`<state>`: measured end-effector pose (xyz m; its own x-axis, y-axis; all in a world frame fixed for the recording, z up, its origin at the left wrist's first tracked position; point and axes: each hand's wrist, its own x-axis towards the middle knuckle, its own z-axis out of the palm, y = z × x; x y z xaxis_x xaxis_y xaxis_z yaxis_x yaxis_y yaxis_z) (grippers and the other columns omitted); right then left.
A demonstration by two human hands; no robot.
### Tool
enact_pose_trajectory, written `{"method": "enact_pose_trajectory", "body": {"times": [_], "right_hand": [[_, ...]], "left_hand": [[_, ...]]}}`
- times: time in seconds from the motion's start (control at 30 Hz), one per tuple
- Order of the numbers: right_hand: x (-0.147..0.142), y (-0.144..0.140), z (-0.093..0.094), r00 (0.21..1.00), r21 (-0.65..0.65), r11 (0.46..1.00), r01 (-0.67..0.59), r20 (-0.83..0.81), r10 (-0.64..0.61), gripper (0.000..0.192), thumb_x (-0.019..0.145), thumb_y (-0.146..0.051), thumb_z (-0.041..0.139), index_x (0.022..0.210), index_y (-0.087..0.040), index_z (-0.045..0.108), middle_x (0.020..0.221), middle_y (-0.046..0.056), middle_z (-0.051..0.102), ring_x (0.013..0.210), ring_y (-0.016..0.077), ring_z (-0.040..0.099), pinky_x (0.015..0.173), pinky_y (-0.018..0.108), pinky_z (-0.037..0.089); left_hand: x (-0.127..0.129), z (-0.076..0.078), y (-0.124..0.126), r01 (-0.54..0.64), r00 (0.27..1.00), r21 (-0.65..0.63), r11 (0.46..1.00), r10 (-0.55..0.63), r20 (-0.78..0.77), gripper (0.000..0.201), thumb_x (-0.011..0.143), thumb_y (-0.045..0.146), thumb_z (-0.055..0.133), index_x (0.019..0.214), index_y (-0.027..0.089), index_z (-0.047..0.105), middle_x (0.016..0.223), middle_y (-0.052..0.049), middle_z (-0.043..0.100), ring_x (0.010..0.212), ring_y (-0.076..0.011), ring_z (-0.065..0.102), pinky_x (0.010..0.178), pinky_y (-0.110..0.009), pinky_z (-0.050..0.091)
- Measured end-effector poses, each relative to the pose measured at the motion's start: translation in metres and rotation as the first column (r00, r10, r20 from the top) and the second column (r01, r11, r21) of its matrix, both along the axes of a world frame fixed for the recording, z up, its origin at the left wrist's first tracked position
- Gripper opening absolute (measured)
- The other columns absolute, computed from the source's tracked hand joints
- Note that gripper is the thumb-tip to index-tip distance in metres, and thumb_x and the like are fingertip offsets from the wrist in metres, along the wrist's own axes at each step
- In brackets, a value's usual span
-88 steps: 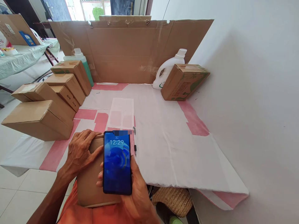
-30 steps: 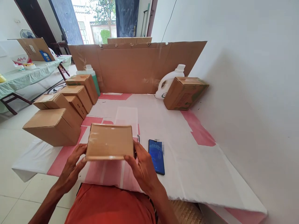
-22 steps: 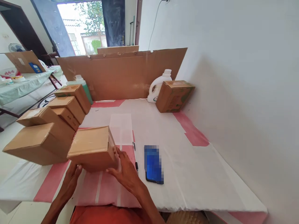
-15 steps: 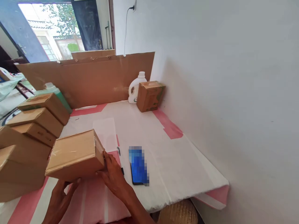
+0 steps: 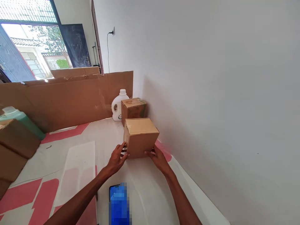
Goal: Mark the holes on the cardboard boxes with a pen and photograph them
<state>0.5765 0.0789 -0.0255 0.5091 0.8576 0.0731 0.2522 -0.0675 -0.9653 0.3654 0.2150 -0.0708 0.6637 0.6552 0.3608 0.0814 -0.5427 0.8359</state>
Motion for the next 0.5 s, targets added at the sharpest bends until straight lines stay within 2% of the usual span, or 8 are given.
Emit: {"method": "enact_pose_trajectory", "body": {"times": [0.13,0.27,0.4,0.5], "right_hand": [[0.049,0.033,-0.006,0.999,0.0,1.0,-0.031,-0.017,0.031,0.053,0.078,-0.048,0.072,0.122,-0.018,0.069,0.126,0.017,0.076,0.112,0.0324,0.072,0.103,0.051,0.054],[0.074,0.058,-0.014,1.0,-0.01,1.0,-0.011,0.007,0.011,0.05,0.081,-0.047,0.069,0.122,-0.018,0.07,0.13,0.019,0.075,0.116,0.0323,0.071,0.102,0.048,0.055],[0.086,0.072,-0.024,0.987,-0.054,0.992,0.111,0.126,-0.104,0.046,0.085,-0.043,0.066,0.121,-0.015,0.072,0.122,0.02,0.078,0.109,0.032,0.075,0.09,0.044,0.059],[0.09,0.071,-0.028,0.921,-0.068,0.959,0.274,0.305,-0.242,0.037,0.087,-0.042,0.067,0.104,-0.011,0.076,0.104,0.021,0.079,0.094,0.034,0.076,0.082,0.047,0.059]], "left_hand": [[0.057,-0.021,0.028,-0.039,0.999,-0.017,0.999,0.039,-0.027,0.065,0.096,0.028,0.062,0.158,0.025,0.042,0.123,-0.013,0.058,0.104,-0.0253,0.069,0.083,-0.042,0.065],[0.087,-0.031,0.045,-0.093,0.994,-0.02,0.995,0.092,-0.064,0.067,0.096,0.026,0.063,0.159,0.024,0.04,0.123,-0.013,0.058,0.106,-0.0264,0.068,0.095,-0.048,0.061],[0.106,-0.03,0.056,-0.116,0.988,-0.015,0.993,0.114,-0.103,0.069,0.096,0.024,0.065,0.16,0.02,0.038,0.126,-0.015,0.057,0.113,-0.0294,0.066,0.099,-0.05,0.059],[0.116,-0.02,0.057,-0.133,0.98,-0.014,0.991,0.13,-0.153,0.07,0.096,0.023,0.066,0.16,0.02,0.038,0.129,-0.016,0.058,0.112,-0.0297,0.068,0.1,-0.052,0.059]]}}
